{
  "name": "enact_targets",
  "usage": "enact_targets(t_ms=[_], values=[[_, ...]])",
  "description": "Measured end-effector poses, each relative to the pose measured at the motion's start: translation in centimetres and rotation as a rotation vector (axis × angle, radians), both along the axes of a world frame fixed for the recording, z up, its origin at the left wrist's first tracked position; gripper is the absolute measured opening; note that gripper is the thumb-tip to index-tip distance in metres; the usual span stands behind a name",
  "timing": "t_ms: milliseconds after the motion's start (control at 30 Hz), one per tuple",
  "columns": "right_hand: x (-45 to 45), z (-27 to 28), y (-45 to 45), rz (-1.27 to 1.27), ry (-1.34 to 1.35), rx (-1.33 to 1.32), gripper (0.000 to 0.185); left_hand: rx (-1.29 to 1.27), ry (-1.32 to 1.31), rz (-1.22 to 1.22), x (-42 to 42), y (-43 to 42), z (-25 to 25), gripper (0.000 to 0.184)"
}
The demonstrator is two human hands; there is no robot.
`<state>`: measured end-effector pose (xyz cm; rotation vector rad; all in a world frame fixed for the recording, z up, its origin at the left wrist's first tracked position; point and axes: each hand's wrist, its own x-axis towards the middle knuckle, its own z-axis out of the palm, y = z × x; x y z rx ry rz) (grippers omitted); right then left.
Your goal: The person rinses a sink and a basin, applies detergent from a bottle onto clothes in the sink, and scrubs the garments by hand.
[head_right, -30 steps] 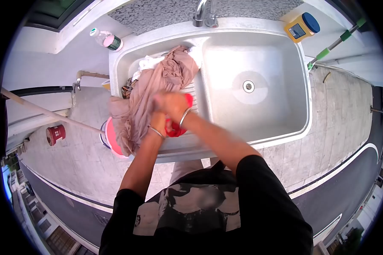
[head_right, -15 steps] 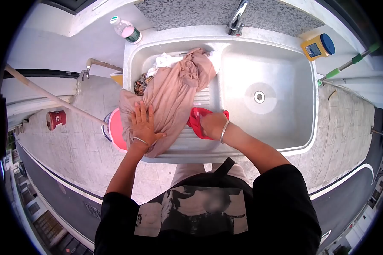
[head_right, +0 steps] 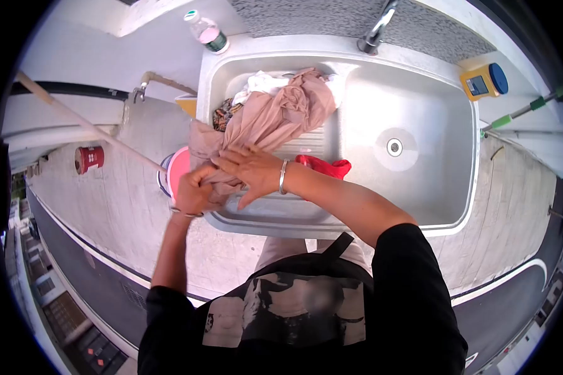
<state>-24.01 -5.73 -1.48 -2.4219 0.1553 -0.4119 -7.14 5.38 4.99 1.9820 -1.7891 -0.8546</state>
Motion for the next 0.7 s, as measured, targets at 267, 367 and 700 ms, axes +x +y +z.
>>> enact_targets(t_ms=[267, 367, 700], values=[[2.9, 4.8, -6.9, -0.293, -0.117, 0.746, 0.020, -0.239, 0.209, 0.206, 2.6, -4.3, 6.8, 0.083], [1.7, 8.5, -7.7, -0.356, -0.189, 0.719, 0.020, -0.423, 0.128, 0.214, 0.0, -1.7, 2.1, 0.093], [-1.8, 17.9, -9.8, -0.138, -0.197, 1.071, 0.023, -0.144, 0.832, 0.674, 4.2, 1.9, 2.4, 0.055]])
